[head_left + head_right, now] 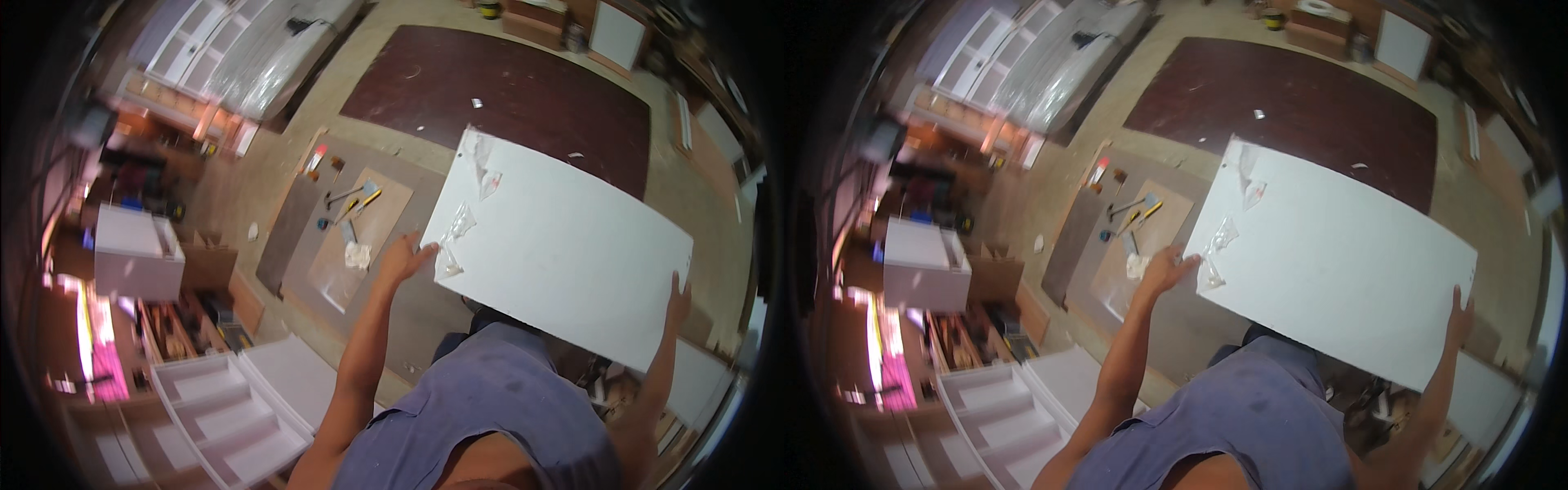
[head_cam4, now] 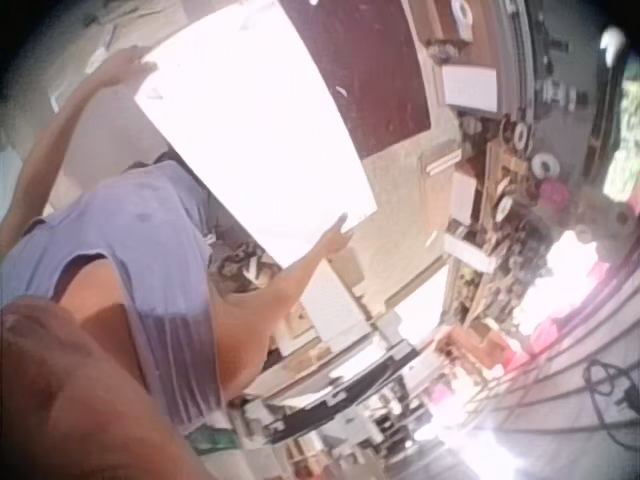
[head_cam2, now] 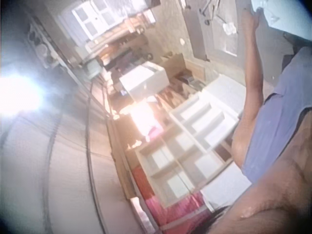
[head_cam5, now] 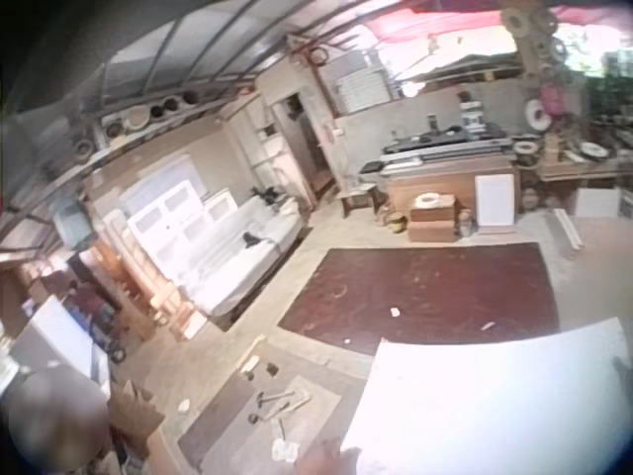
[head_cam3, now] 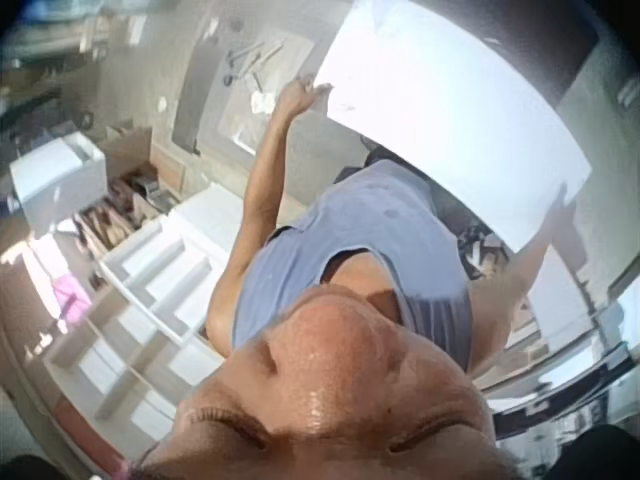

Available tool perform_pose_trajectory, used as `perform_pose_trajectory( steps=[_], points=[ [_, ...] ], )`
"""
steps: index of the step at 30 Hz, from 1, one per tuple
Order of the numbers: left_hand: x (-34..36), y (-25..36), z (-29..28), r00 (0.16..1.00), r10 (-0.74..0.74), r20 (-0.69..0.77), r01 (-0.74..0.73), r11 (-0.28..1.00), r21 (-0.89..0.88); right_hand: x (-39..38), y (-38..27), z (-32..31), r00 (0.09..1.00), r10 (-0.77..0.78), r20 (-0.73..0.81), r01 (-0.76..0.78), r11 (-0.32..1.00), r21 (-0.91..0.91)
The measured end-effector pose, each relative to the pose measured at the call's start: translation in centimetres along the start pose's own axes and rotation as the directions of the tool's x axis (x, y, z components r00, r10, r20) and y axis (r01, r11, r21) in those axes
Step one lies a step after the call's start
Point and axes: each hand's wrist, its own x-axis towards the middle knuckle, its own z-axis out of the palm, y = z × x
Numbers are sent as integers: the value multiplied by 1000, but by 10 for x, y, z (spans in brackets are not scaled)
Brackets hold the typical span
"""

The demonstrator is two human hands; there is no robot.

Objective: The person smooths the edges of a white cabinet door with a sanding block, then wipes the surface with a cloth. The person flips the door over and applies a protective plastic film to the back side.

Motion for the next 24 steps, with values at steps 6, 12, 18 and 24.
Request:
perform_pose_trajectory(
  steps=[6,12,18,24],
  points=[
    [44,-22,-9,885,216,413,23,864,-502,-89,-18,33,974,104,-202,-154,955,-251],
    [80,-48,-30,639,477,604,-33,801,-598,-264,-60,65,877,320,-359,-402,898,-180],
    [172,-88,-67,403,474,783,-117,875,-470,-440,-261,115,873,486,31,-456,792,405],
    [269,-8,-63,642,567,516,-147,752,-643,-536,-411,210,874,291,389,-472,321,821]
  ],
)
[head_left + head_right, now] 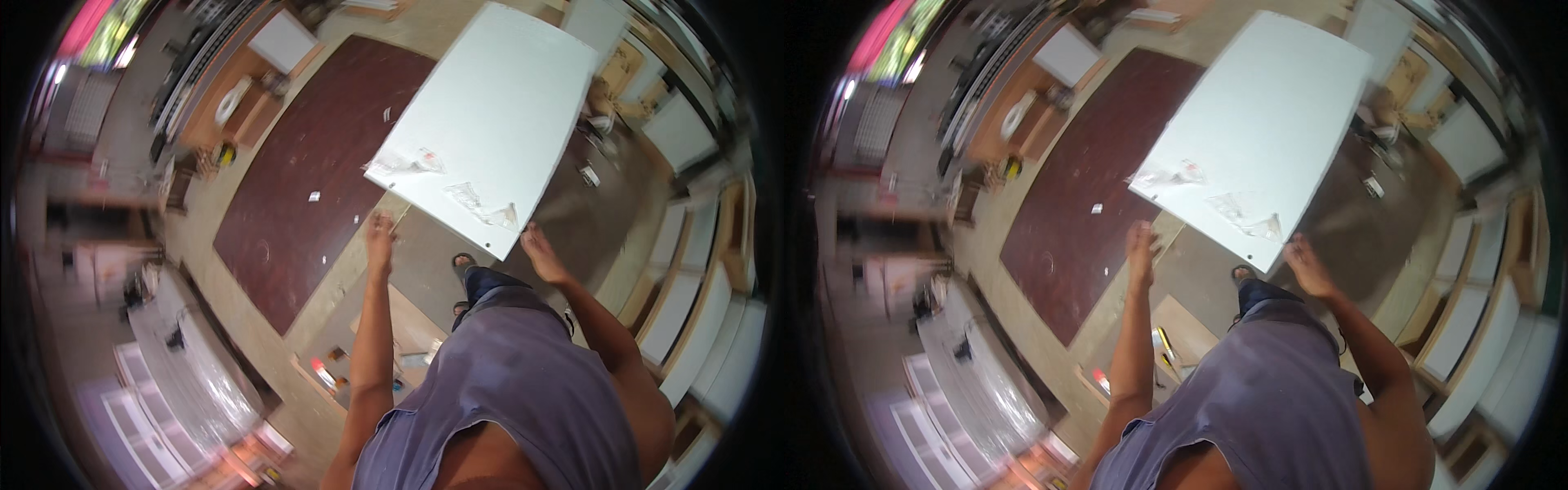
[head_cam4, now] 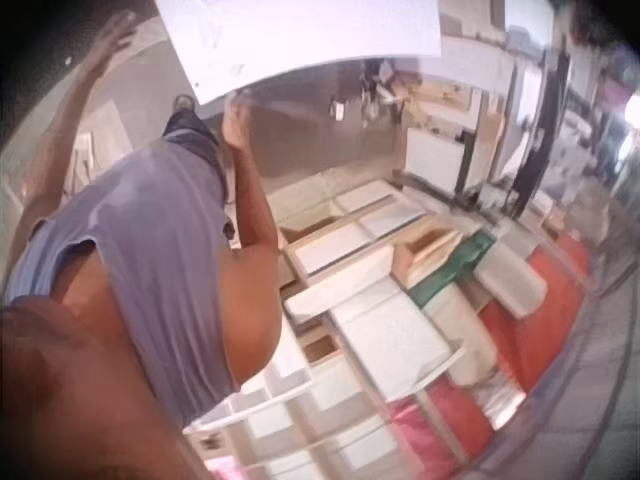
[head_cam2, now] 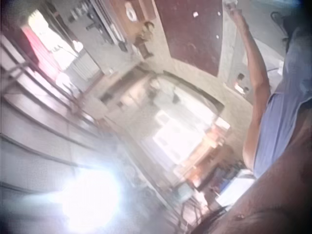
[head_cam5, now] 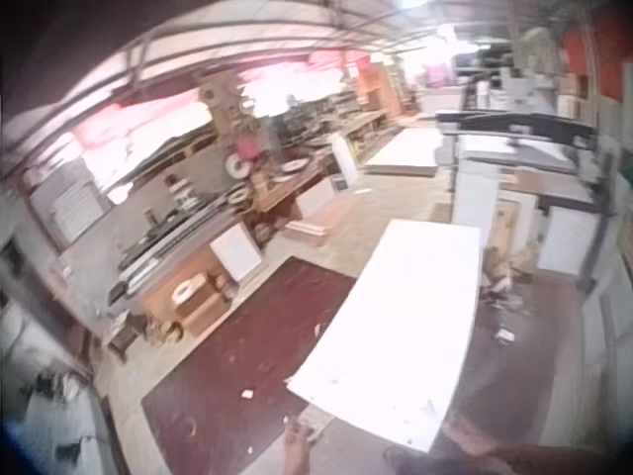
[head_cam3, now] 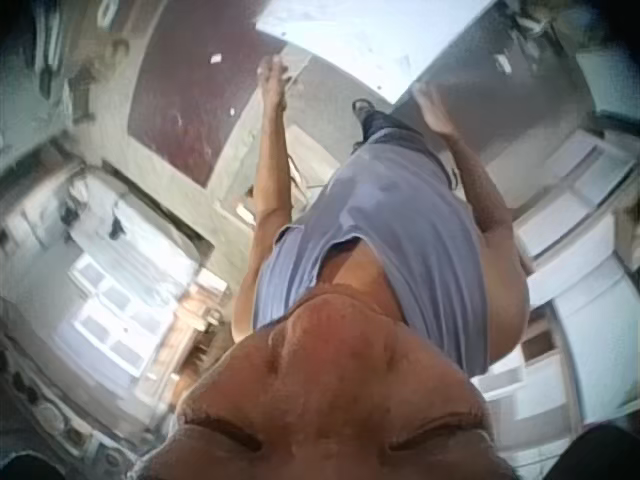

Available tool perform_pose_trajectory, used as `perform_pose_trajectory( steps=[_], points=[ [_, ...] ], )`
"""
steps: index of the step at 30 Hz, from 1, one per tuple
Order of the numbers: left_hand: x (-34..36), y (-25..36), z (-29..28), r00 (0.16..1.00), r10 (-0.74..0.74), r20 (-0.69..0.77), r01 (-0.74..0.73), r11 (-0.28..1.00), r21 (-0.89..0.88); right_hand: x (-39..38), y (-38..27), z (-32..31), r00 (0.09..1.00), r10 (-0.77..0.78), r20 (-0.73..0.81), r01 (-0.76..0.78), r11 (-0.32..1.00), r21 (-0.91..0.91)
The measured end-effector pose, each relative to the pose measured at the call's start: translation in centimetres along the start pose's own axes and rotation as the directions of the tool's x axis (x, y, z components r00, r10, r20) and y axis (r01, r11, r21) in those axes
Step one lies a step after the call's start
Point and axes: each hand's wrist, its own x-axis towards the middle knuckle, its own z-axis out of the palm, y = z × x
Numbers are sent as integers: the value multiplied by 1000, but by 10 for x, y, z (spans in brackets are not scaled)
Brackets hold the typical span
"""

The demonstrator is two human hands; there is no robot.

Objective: The person smooths the edges of a white cabinet door with a sanding block, then wipes the surface with a cloth. The person flips the door over and applies a protective plastic film to the back side.

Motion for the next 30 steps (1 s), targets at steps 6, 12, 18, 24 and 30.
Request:
perform_pose_trajectory(
  steps=[6,12,18,24,30],
  points=[
    [93,33,0,994,-50,93,45,997,57,-6,-13,117,795,-218,-567,361,920,152],
    [124,39,-10,876,-286,387,300,954,27,-12,-18,138,733,-102,-672,276,948,157],
    [155,65,-29,881,-102,463,-16,970,243,6,-26,172,657,389,-645,90,810,579],
    [200,81,-12,669,-56,742,-331,871,364,7,-20,166,416,488,-767,51,830,555],
    [210,65,-6,692,-47,720,-287,898,334,34,-91,156,478,688,-546,161,543,824]
  ],
)
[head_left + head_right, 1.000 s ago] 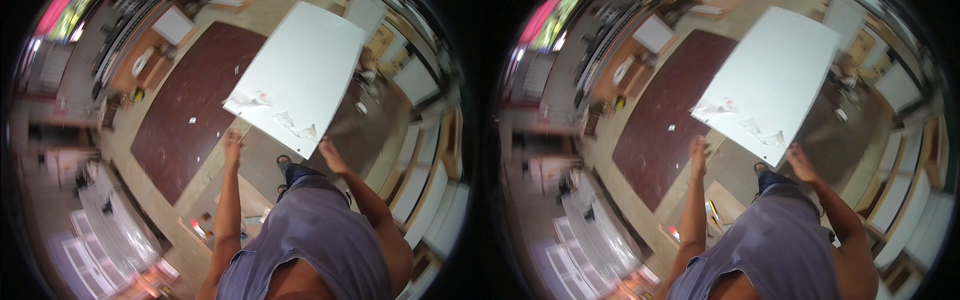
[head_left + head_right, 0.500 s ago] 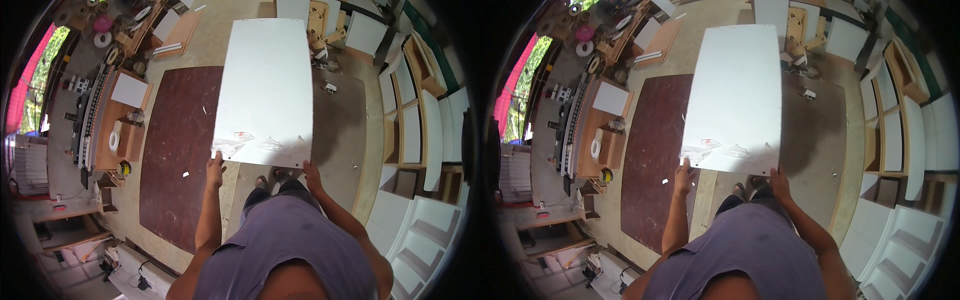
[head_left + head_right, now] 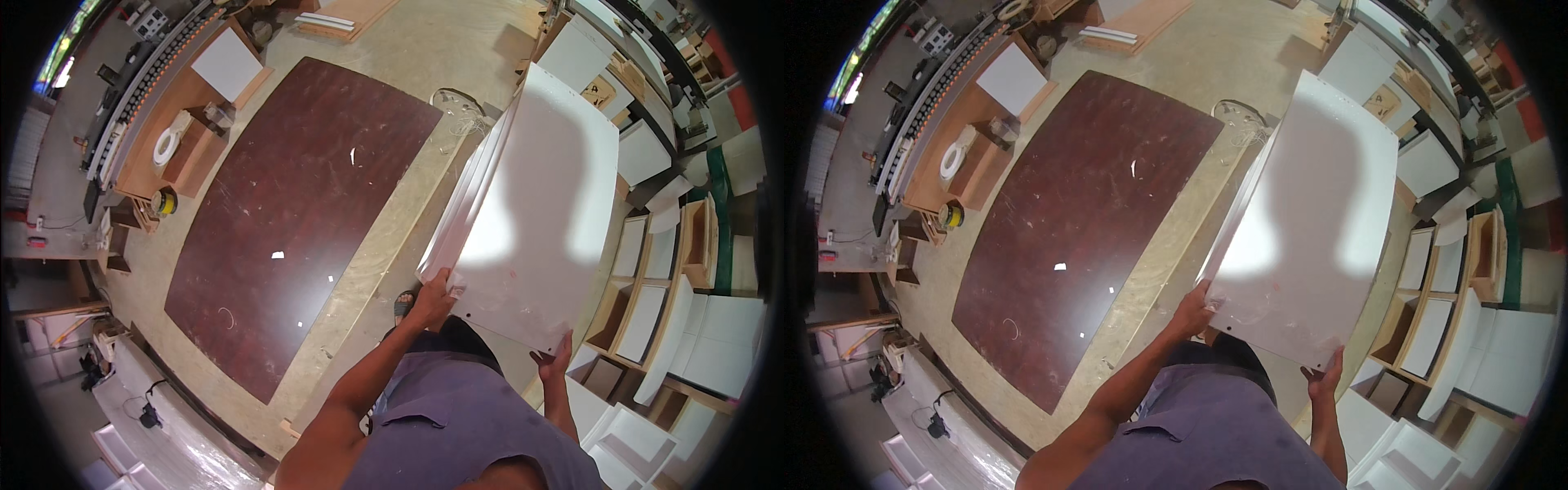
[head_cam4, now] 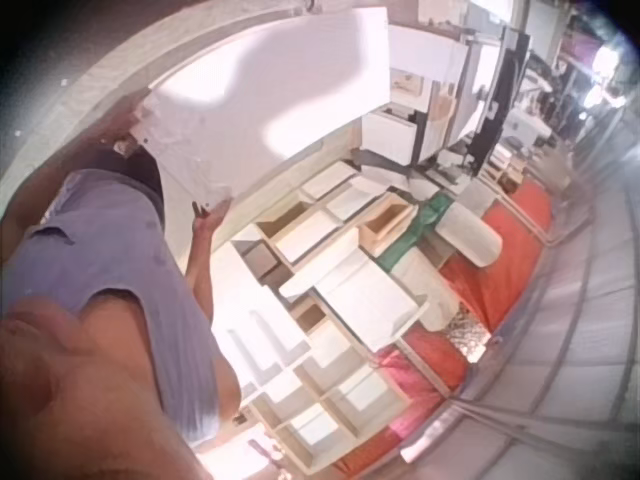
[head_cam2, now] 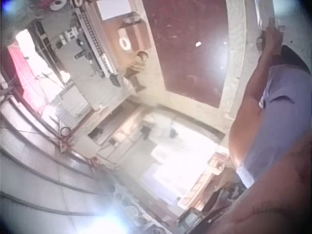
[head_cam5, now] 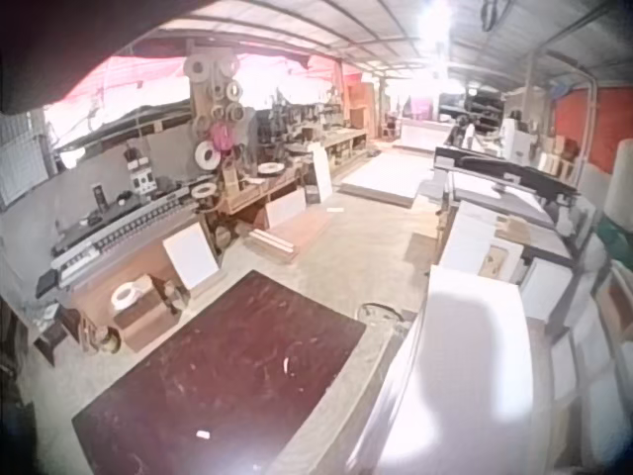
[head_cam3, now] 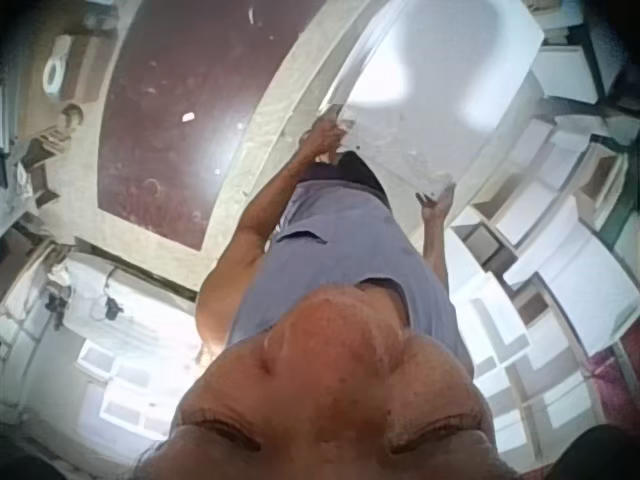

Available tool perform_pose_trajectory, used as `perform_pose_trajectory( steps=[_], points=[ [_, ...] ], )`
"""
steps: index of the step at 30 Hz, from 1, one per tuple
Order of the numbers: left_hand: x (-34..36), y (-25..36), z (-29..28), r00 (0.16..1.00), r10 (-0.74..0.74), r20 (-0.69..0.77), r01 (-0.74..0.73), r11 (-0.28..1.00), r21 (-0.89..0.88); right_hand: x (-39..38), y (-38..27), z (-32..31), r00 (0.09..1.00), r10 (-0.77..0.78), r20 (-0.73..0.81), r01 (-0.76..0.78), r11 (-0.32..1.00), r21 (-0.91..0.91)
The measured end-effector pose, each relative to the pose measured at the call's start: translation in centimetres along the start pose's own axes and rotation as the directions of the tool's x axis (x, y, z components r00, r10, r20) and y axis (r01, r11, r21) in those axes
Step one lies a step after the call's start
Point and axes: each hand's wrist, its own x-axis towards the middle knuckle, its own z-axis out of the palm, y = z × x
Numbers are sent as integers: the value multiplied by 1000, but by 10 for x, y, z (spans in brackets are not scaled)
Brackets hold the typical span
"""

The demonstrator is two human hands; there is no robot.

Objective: The person smooths the edges of a white cabinet door with a sanding block, then wipes the surface with a cloth. The person flips the door over and applies a protective plastic film to the back side.

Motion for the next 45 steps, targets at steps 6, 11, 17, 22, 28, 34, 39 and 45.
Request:
perform_pose_trajectory(
  steps=[6,11,17,22,28,34,39,45],
  points=[
    [6,-5,-3,997,-16,74,20,999,-46,27,6,8,994,-64,87,37,960,278],
    [31,16,-12,997,73,17,-72,996,-47,57,4,8,980,-133,151,83,950,300],
    [108,32,-11,978,206,12,-202,967,-155,90,-46,47,983,-122,134,89,970,228],
    [209,40,-6,954,298,15,-293,946,-136,154,-105,85,952,-189,240,135,965,225],
    [271,105,-3,993,115,38,-113,992,-57,183,-178,146,993,-102,66,81,961,265],
    [324,147,24,984,122,130,-107,988,-111,259,-239,136,984,-126,122,93,965,245],
    [353,155,26,982,91,166,-84,995,-48,257,-261,158,990,-131,44,120,974,190],
    [416,163,6,899,-3,437,124,961,-247,236,-325,126,974,-86,208,172,881,-441]
  ],
)
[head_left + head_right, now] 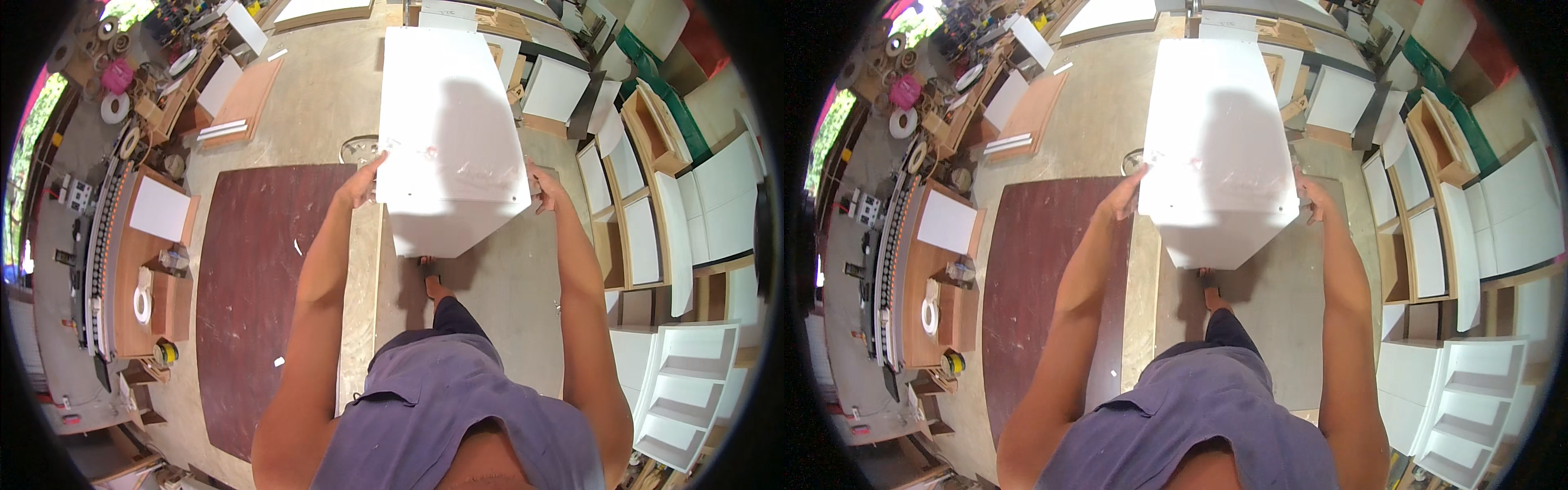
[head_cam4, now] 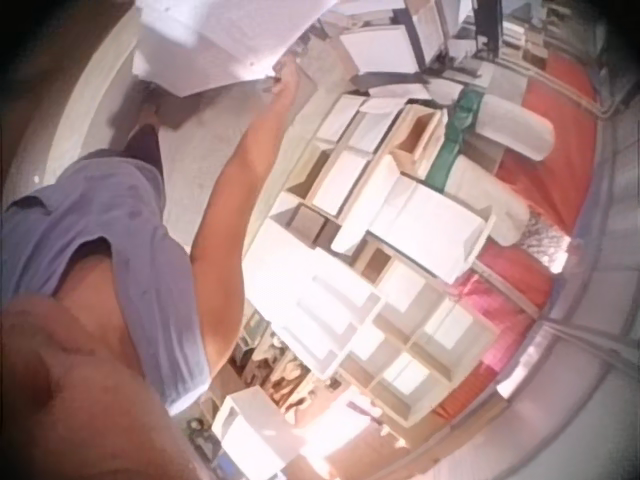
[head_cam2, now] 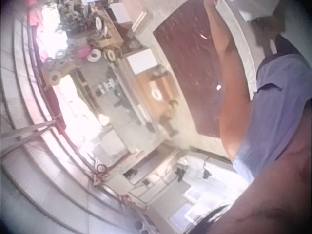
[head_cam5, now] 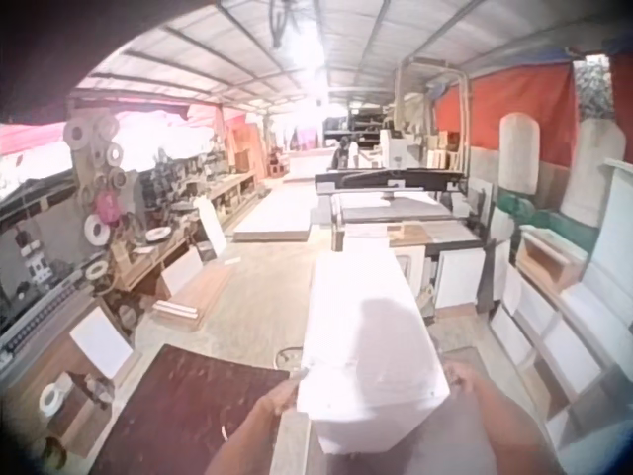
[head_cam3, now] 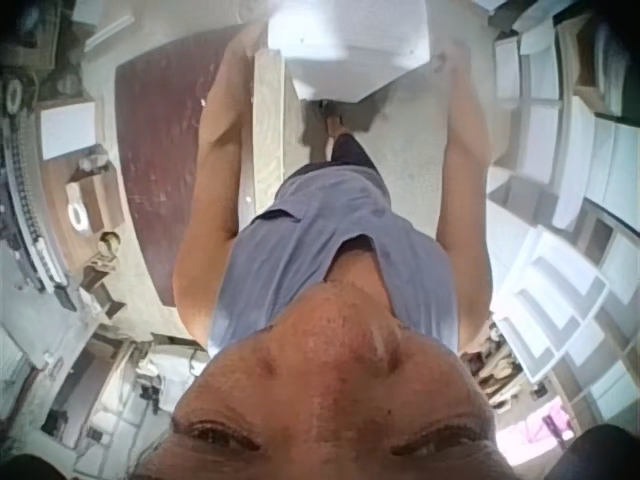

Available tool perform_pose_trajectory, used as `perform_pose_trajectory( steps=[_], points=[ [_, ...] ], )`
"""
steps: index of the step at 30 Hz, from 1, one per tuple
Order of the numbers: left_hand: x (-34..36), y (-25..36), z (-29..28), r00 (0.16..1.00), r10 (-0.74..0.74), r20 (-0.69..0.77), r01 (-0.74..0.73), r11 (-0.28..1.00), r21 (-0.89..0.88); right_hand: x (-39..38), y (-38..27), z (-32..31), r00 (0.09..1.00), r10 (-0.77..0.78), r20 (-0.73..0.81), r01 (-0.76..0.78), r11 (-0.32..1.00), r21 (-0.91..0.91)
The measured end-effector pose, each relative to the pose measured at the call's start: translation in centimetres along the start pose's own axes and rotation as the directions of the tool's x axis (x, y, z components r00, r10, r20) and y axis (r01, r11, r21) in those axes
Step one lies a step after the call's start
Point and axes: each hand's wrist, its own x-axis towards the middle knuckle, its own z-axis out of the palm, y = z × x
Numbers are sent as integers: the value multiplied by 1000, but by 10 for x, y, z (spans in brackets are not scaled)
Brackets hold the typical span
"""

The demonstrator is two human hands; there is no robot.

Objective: The person smooths the edges of a white cabinet door with a sanding block, then wipes the surface with a cloth. The person flips the door over and applies a protective plastic film to the back side.

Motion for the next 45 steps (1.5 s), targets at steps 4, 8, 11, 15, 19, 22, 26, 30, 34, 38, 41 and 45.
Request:
perform_pose_trajectory(
  steps=[4,8,11,15,19,22,26,30,34,38,41,45],
  points=[
    [89,60,-14,994,-10,-108,13,1000,27,78,-46,-22,981,-170,-96,170,985,-15],
    [153,79,17,859,203,-469,61,871,488,119,-76,22,845,-407,-348,256,878,-405],
    [146,66,32,761,319,-565,212,701,681,96,-73,59,696,-552,-460,155,740,-654],
    [135,76,36,750,378,-543,184,669,720,70,-67,67,535,-665,-521,121,671,-731],
    [102,73,51,722,430,-542,167,653,739,52,-50,69,532,-665,-525,138,679,-721],
    [67,59,55,727,448,-521,155,632,760,23,-24,76,537,-664,-521,139,679,-721],
    [12,33,70,707,502,-498,97,629,771,-10,24,76,487,-693,-531,180,675,-715],
    [-41,5,79,697,515,-498,71,642,763,-57,60,82,537,-664,-520,189,695,-693],
    [-88,-24,84,559,668,-490,32,574,819,-92,107,92,461,-711,-530,297,687,-663],
    [-158,-49,107,658,555,-510,-13,685,729,-132,166,96,400,-745,-533,359,663,-657],
    [-207,-74,118,639,533,-554,-65,755,652,-161,211,106,445,-718,-535,390,693,-607],
    [-244,-85,138,663,416,-622,101,774,625,-178,280,106,368,-753,-546,429,658,-618]
  ],
)
